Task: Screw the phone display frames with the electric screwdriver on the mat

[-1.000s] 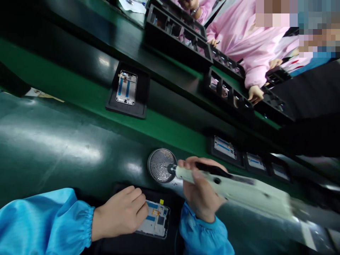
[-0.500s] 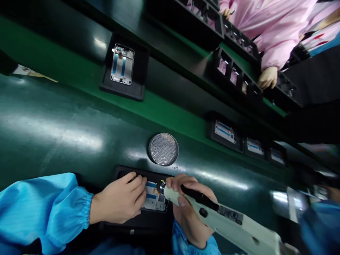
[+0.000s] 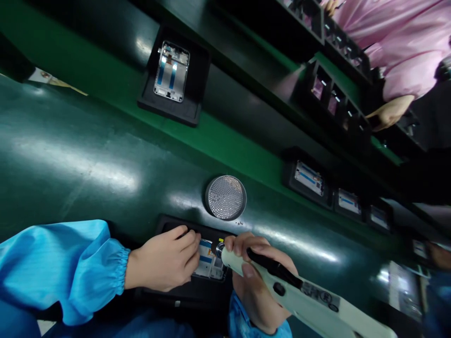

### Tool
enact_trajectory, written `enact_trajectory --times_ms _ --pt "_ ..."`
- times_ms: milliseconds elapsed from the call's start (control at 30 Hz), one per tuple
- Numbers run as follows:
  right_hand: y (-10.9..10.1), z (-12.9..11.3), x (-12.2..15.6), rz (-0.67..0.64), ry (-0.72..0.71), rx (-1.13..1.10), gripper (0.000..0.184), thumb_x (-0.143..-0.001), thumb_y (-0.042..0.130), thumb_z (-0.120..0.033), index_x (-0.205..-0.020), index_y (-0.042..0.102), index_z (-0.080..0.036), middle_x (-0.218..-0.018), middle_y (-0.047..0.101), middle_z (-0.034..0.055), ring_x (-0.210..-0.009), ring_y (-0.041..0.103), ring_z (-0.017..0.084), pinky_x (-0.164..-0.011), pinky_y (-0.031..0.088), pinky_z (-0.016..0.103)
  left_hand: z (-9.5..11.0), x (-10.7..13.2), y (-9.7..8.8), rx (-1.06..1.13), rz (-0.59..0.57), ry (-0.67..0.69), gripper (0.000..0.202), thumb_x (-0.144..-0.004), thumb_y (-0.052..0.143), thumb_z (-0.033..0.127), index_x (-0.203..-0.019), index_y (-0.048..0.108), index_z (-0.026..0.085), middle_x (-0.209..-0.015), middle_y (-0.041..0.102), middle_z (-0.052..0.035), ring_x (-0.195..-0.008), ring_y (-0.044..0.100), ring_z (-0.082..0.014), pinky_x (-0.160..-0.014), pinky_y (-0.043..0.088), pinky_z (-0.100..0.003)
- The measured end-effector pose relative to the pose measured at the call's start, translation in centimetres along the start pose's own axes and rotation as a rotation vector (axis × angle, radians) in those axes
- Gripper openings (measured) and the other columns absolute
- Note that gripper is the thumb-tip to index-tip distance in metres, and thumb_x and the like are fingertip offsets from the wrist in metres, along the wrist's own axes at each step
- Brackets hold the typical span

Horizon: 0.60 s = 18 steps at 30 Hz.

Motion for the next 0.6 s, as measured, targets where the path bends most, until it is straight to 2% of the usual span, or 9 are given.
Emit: enact_trajectory --times_ms 300,600 --pt "0.09 -0.05 -0.04 -0.045 -0.014 -0.034 0.027 -0.086 0.059 -0.01 -0.108 0.062 -0.024 -0.084 0.056 0.0012 -0.08 0.056 0.019 -0.071 0.05 0.043 0.01 -0.05 -0.15 -0.014 0.009 0.003 0.047 -0.089 0.058 0.047 -0.111 0.067 0.007 -0.118 0.067 -0.022 -0.103 0.063 -0.0312 -0.092 0.044 -0.044" --pt "0.01 0.21 0.39 -0.065 -0.027 -0.01 0.024 -0.086 0.057 -0.008 -0.105 0.061 -0.021 -0.085 0.055 0.0024 -0.084 0.056 0.02 -0.073 0.051 0.047 0.04 0.01 -0.15 -0.022 0.02 0.003 0.046 -0.09 0.058 0.047 -0.109 0.068 0.007 -0.117 0.068 -0.0213 -0.103 0.063 -0.0315 -0.091 0.045 -0.044"
Point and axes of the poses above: each hand's wrist, its own x-axis away from the middle knuckle, its own y-axis out of the palm, z = x × y, the point moved 1 cm from there along -x, towards the middle knuckle
